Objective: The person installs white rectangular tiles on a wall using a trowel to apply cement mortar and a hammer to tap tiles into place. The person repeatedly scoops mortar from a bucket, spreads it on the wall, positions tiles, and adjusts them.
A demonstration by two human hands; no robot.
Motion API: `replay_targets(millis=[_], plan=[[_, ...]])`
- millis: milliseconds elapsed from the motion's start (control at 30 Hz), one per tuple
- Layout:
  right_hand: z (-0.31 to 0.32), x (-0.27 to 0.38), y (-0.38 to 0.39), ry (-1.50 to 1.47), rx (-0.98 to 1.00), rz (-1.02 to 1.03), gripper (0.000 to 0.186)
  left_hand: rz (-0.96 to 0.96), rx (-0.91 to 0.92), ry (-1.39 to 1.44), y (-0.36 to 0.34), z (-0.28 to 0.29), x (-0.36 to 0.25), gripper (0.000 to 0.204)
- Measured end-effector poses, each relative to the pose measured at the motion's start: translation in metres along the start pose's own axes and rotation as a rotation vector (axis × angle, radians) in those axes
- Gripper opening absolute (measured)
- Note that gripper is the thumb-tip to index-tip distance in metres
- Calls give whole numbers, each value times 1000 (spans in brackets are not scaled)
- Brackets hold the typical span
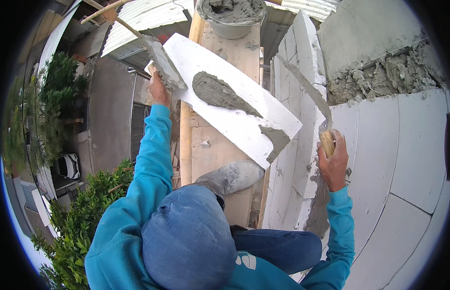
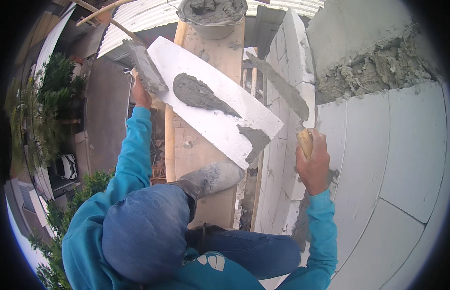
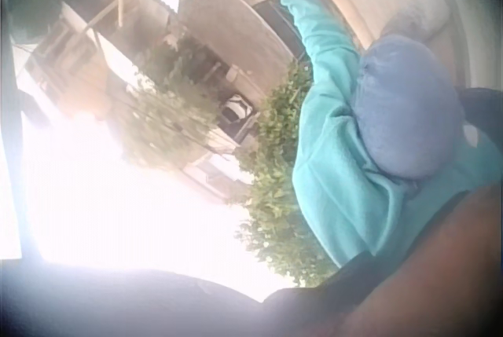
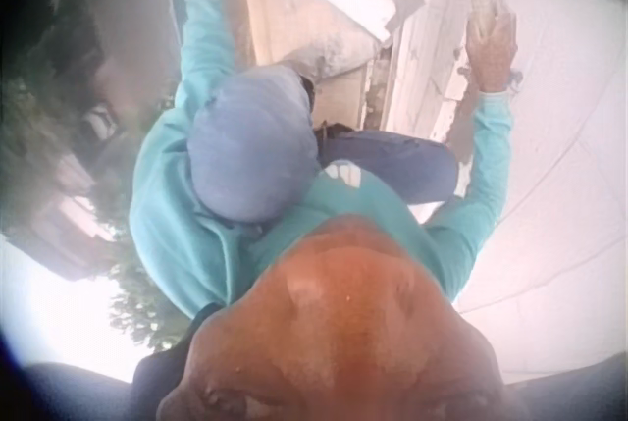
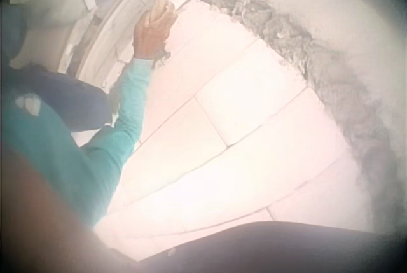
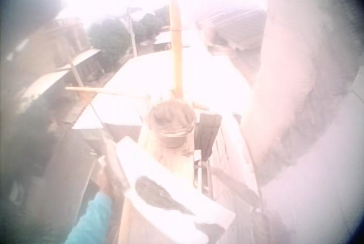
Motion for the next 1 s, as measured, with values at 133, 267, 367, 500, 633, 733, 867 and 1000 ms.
replay_targets(millis=[133,267,367,500,633,733,867,1000], plan=[[0,53,-171,255,-173,214,43,28,24,23,-6,1,5,51],[-33,119,-309,694,5,220,29,67,-28,3,11,-15,3,51],[-88,145,-386,807,120,290,33,69,-11,54,12,-20,2,50],[-142,169,-412,590,273,225,32,68,-36,23,12,-13,2,47],[-149,156,-405,263,674,28,33,67,-56,-9,19,-20,-9,44],[-146,104,-395,-78,735,-152,38,81,-44,19,21,-26,-11,46],[-125,76,-356,-520,589,-66,48,106,-14,47,22,-30,-11,50],[-68,69,-295,-537,336,60,56,91,24,23,18,-22,-11,50]])
Point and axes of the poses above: each hand's wrist, its own y-axis away from the middle knuckle, its own z-axis out of the back of the hand, x = y × z, the point moved 6 cm from there along -y, towards the middle knuckle, and after that the axes turned 14 degrees about y, right-handed, at the moved point
